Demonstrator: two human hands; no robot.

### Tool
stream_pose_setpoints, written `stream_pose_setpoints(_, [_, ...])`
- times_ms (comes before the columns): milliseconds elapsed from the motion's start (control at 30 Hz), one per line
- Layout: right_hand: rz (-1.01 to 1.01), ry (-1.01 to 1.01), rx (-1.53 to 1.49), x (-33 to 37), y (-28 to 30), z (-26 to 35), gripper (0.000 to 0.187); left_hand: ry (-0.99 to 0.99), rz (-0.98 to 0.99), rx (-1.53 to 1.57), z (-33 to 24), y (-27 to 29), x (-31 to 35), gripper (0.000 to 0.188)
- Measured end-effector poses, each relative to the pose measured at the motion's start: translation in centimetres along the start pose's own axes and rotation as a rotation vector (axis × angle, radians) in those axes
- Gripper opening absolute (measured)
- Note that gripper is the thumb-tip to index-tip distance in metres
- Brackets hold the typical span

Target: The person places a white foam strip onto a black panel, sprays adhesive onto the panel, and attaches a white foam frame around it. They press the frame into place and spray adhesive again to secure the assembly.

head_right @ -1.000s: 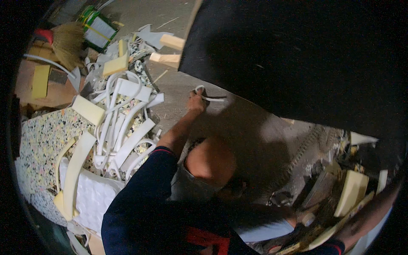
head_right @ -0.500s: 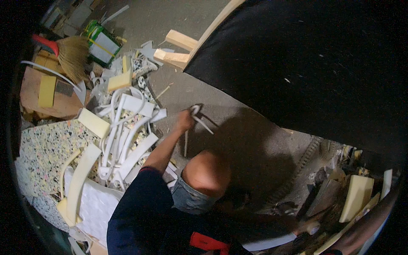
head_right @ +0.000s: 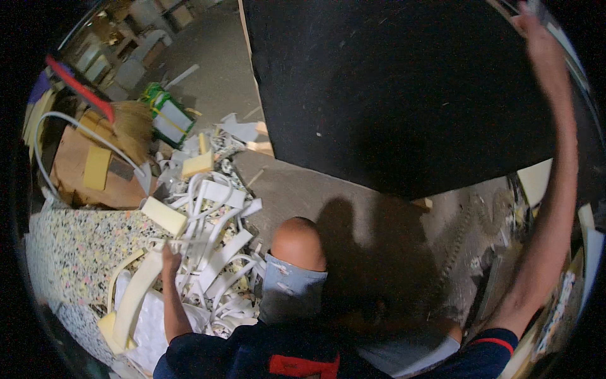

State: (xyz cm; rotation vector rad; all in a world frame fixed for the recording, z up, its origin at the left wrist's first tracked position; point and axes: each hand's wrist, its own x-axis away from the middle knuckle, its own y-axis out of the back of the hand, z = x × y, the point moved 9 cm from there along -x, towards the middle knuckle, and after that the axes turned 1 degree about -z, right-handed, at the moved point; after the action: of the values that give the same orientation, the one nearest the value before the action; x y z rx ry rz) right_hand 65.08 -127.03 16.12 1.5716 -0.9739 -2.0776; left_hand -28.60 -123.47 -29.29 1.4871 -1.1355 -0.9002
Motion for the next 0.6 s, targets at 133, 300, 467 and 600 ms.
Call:
stream_pose_setpoints(133, [-0.134,0.336,-0.024,2.8,-5.4,17.2,0.056,-0.308,-0.059,0.787,-16.5,2.0,-1.3,0.043])
stream_pose_setpoints(300, [0.045,0.217,0.011,2.9,-8.1,26.6,0.057,-0.513,-0.159,1.174,-32.3,7.8,-7.1,0.049])
stream_pose_setpoints(467, [-0.002,0.214,-0.061,4.0,-5.7,23.1,0.057,-0.274,0.098,1.721,-42.2,5.4,-16.1,0.089])
stream_pose_setpoints(600, [0.000,0.272,0.040,5.7,-5.5,22.1,0.056,-0.248,0.448,1.854,-47.3,2.3,-16.4,0.093])
